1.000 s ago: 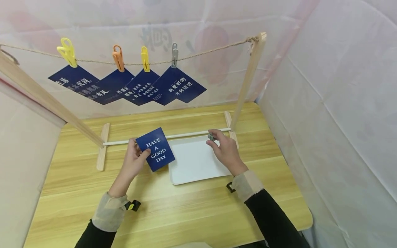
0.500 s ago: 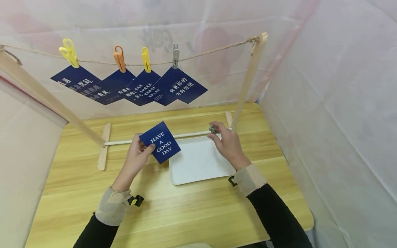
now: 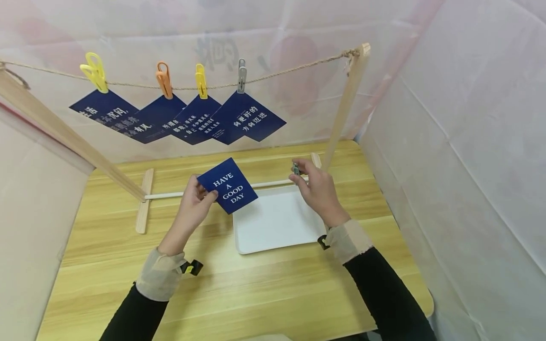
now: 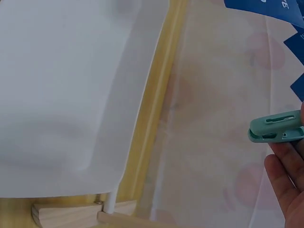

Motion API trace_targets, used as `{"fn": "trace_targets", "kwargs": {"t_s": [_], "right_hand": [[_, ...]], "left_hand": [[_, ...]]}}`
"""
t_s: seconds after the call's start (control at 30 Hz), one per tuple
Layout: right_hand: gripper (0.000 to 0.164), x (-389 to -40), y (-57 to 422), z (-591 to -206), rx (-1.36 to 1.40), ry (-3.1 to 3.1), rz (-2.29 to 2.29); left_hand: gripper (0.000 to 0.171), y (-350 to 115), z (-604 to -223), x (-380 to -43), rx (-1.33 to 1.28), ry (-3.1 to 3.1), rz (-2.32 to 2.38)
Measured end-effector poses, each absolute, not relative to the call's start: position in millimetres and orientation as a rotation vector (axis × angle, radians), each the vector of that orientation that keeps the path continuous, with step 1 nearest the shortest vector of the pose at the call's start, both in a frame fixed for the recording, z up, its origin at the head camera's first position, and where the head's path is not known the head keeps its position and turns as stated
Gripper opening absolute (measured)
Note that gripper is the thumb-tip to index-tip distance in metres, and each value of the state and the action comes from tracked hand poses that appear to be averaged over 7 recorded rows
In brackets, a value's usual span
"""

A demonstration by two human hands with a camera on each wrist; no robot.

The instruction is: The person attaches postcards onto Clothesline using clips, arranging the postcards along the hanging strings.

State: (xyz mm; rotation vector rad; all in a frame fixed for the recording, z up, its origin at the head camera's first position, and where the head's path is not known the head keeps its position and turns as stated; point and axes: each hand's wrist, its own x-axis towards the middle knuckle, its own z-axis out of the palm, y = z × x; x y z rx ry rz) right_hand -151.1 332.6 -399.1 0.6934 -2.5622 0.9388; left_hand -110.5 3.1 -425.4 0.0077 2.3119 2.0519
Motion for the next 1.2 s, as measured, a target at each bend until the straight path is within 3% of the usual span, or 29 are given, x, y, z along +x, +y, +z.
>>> {"fn": "trace_targets", "kwargs": {"t_s": [1.2], "right_hand": [[0.043, -183, 325, -337, 0.743, -2.447, 0.919]], "left_hand": [[0.026, 25, -380, -137, 0.171, 2.357, 1.996]]}}
